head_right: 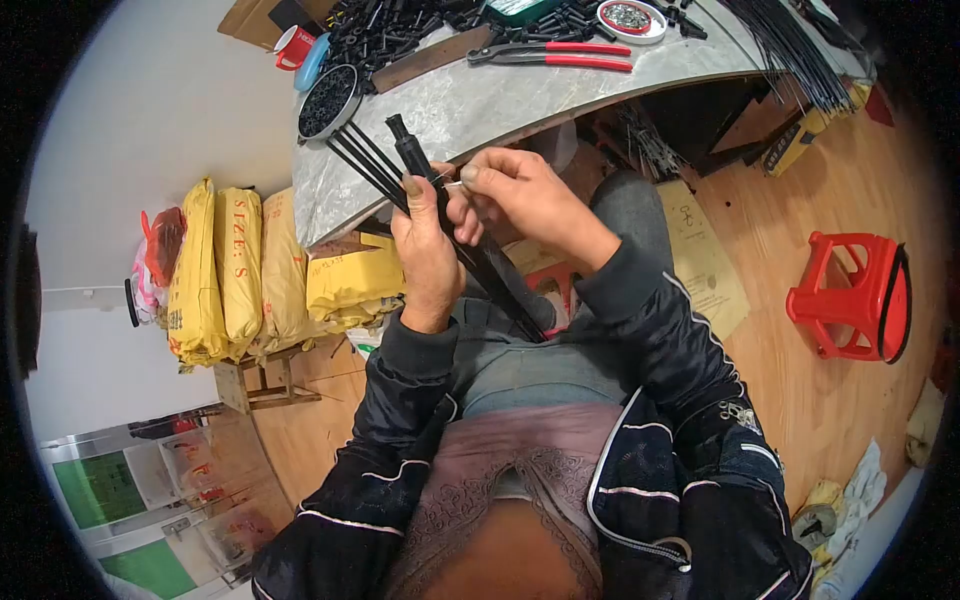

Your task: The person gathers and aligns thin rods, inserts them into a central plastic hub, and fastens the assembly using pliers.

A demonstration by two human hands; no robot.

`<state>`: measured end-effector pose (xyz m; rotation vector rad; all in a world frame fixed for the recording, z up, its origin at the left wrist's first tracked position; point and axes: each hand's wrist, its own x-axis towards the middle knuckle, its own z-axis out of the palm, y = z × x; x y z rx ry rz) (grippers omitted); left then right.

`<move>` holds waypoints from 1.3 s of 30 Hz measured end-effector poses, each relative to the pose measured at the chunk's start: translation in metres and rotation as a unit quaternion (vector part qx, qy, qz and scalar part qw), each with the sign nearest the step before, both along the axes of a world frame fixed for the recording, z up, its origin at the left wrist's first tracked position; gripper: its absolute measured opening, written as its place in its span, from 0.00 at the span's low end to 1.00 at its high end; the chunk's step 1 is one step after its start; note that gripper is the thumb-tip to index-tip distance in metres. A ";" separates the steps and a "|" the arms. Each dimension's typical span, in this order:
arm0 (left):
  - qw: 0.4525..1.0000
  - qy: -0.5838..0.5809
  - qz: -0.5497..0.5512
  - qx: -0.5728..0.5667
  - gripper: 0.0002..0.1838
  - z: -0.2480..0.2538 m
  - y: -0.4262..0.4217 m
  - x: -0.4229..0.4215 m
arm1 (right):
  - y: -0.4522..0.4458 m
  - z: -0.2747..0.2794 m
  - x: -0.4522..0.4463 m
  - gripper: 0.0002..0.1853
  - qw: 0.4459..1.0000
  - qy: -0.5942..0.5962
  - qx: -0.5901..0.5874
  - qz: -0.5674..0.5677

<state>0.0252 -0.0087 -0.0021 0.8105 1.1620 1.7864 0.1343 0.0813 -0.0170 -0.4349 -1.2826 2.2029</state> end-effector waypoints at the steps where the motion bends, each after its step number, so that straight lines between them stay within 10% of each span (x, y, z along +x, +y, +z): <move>1: 1.000 -0.009 -0.011 -0.001 0.22 0.001 0.000 0.000 | 0.006 -0.005 -0.001 0.09 0.997 0.027 -0.045 0.063; 7: 0.998 -0.042 -0.040 0.003 0.22 -0.002 -0.003 -0.002 | 0.019 0.007 0.008 0.10 0.991 -0.015 -0.069 0.115; 10: 0.999 -0.027 -0.042 0.012 0.22 0.000 -0.001 -0.002 | 0.047 0.018 0.013 0.12 0.966 -0.199 0.166 -0.028; 13: 0.999 -0.029 -0.036 0.017 0.24 -0.002 -0.003 -0.002 | 0.103 0.004 0.018 0.10 0.646 -0.291 0.591 -0.385; 19: 0.999 -0.020 -0.039 -0.010 0.28 -0.005 -0.004 -0.009 | 0.140 -0.006 0.011 0.15 0.422 -0.454 0.705 -0.345; 29: 0.999 -0.022 0.024 -0.026 0.25 -0.005 -0.004 -0.008 | 0.137 -0.002 -0.004 0.14 0.502 -0.334 0.749 -0.275; 31: 0.998 -0.033 0.034 -0.040 0.24 -0.010 -0.006 -0.020 | 0.121 0.007 0.003 0.12 0.705 -0.303 0.583 -0.266; 35: 0.993 -0.104 0.040 -0.026 0.17 -0.023 -0.003 -0.028 | 0.051 0.031 0.034 0.10 0.856 -0.286 0.383 -0.197; 39: 0.997 -0.058 0.038 -0.018 0.20 -0.015 -0.001 -0.023 | 0.007 0.019 0.054 0.14 0.786 -0.290 0.511 -0.194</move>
